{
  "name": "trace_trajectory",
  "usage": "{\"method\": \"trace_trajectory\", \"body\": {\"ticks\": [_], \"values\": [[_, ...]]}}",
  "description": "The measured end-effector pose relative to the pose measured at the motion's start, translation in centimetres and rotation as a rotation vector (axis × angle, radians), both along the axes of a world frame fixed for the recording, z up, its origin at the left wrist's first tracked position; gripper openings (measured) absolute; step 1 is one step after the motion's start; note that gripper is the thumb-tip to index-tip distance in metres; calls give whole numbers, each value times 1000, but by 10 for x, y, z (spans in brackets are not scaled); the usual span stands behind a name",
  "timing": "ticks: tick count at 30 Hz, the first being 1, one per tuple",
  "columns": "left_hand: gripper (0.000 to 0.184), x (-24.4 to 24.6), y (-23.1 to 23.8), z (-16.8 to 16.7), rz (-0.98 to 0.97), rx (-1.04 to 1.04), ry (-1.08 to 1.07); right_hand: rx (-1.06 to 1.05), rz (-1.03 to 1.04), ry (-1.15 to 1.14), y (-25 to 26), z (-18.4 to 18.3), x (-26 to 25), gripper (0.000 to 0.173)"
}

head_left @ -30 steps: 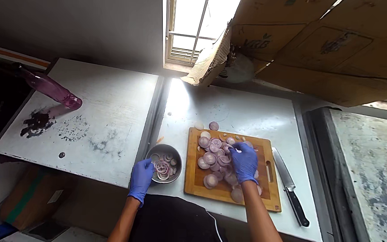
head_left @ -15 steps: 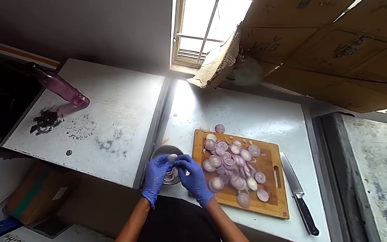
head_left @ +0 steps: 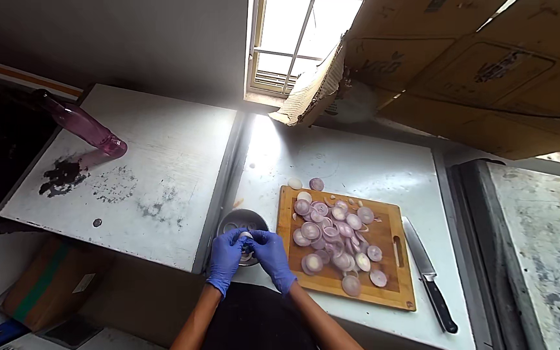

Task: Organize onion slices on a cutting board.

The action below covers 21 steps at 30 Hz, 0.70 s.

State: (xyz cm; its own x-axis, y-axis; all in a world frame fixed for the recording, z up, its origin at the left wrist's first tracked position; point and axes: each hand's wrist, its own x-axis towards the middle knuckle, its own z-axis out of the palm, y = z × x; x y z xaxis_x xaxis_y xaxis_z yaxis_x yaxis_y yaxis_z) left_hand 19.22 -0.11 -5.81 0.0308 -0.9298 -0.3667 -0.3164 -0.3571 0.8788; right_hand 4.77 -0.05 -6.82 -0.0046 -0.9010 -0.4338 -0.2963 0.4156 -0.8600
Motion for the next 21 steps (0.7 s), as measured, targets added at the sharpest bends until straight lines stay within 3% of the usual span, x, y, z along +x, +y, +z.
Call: {"method": "trace_trajectory", "body": {"ticks": [3,6,13,18,21], "values": [[20,-10,0,7,-24,37,-121,78,-39,159,-5,-1,1,12],[20,-12,-1,4,24,65,-131,135,92,293,-13,-3,1,18],[15,-5,-9,-14,-30,104,-324,103,415,283,-10,7,3,23],[18,-5,-12,-24,-265,144,-529,79,148,200,1,11,-23,25],[24,-5,-11,-25,-319,3,-552,-10,-192,487,12,11,-67,28]]}}
